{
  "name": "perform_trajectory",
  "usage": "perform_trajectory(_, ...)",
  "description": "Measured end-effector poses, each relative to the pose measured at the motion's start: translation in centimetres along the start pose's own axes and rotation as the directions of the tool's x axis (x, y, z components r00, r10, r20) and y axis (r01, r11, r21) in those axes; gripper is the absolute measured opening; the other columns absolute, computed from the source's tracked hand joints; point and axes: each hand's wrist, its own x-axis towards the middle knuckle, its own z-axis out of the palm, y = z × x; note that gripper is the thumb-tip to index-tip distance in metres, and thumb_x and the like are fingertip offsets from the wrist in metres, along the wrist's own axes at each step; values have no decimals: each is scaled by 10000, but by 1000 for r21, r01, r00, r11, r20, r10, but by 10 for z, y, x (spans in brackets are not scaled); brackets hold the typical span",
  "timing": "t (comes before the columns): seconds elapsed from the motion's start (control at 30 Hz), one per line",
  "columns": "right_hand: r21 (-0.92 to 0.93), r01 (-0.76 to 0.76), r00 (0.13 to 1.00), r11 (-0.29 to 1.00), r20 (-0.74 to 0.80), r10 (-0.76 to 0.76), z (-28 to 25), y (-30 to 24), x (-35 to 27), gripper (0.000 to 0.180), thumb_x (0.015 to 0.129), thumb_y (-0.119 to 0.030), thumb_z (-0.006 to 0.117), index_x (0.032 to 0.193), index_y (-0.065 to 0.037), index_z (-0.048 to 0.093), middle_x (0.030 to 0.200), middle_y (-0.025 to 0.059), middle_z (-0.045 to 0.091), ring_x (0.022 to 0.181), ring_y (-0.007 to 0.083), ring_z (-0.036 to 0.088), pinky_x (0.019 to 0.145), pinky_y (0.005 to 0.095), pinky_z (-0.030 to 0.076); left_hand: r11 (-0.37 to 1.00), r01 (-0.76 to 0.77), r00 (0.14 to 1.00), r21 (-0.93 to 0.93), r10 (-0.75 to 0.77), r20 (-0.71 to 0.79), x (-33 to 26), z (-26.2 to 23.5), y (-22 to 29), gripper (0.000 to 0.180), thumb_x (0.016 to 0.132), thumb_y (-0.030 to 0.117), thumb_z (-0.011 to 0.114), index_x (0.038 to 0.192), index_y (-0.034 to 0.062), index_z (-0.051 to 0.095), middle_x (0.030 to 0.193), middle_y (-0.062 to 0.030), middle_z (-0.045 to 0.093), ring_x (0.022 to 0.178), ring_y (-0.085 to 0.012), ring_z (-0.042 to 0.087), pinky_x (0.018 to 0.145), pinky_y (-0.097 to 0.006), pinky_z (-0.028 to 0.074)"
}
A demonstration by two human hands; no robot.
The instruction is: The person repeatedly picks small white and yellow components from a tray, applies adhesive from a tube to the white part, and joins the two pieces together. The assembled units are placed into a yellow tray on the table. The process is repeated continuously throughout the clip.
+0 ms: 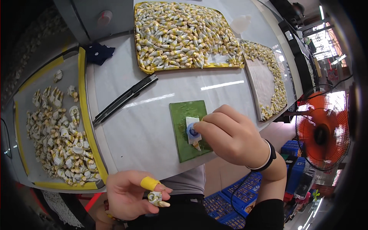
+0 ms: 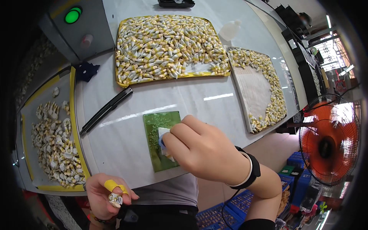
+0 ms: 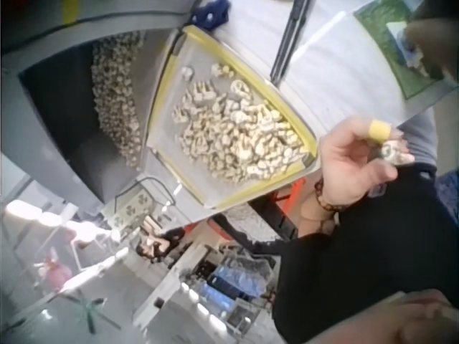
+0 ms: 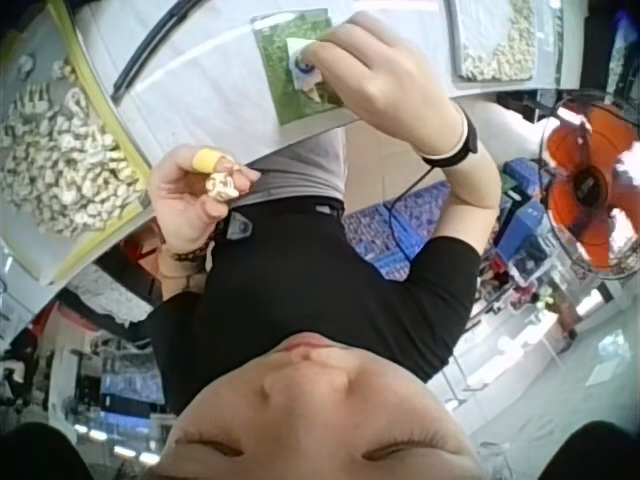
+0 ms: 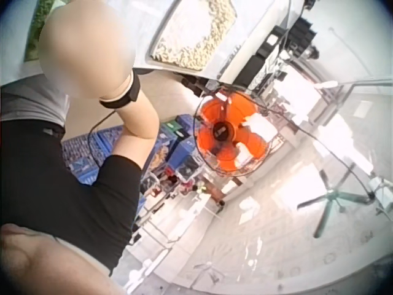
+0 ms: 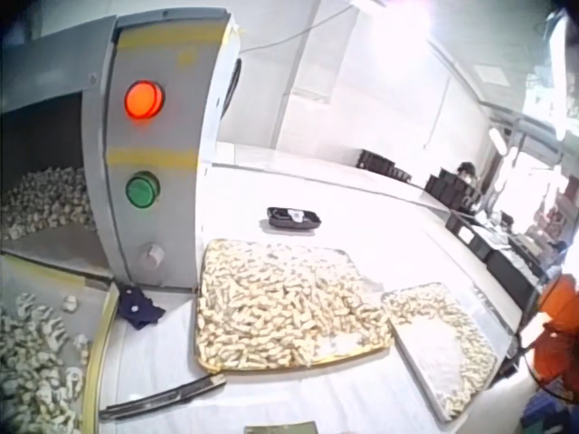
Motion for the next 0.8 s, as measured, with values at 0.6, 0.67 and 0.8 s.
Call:
perform_trajectory(0.6,787,13,937,617,-224,266,-10,-50,-7,217,631,60,698,838,10,659,727,87,611,578,201,571,499,262,444,630,-585,801,511,347,488,17,-4,4,368,628,182,821,873,66,573,788,-85,653,692,-197,636,676,-370,554)
perform_trajectory(0.67,759,-151,930,633,-107,351,-14,-62,-4,195,593,11,754,740,-72,657,669,54,617,541,181,585,468,262,460,604,-589,801,536,353,483,17,-3,6,370,628,184,822,872,66,572,790,-75,654,695,-190,637,669,-366,556)
perform_trajectory(0.8,771,-133,942,623,-98,322,-13,-63,-4,185,611,15,750,750,-59,652,676,62,613,539,190,582,465,268,465,617,-596,793,514,354,496,16,-1,6,338,658,149,794,909,55,588,828,-68,655,729,-198,624,692,-357,551)
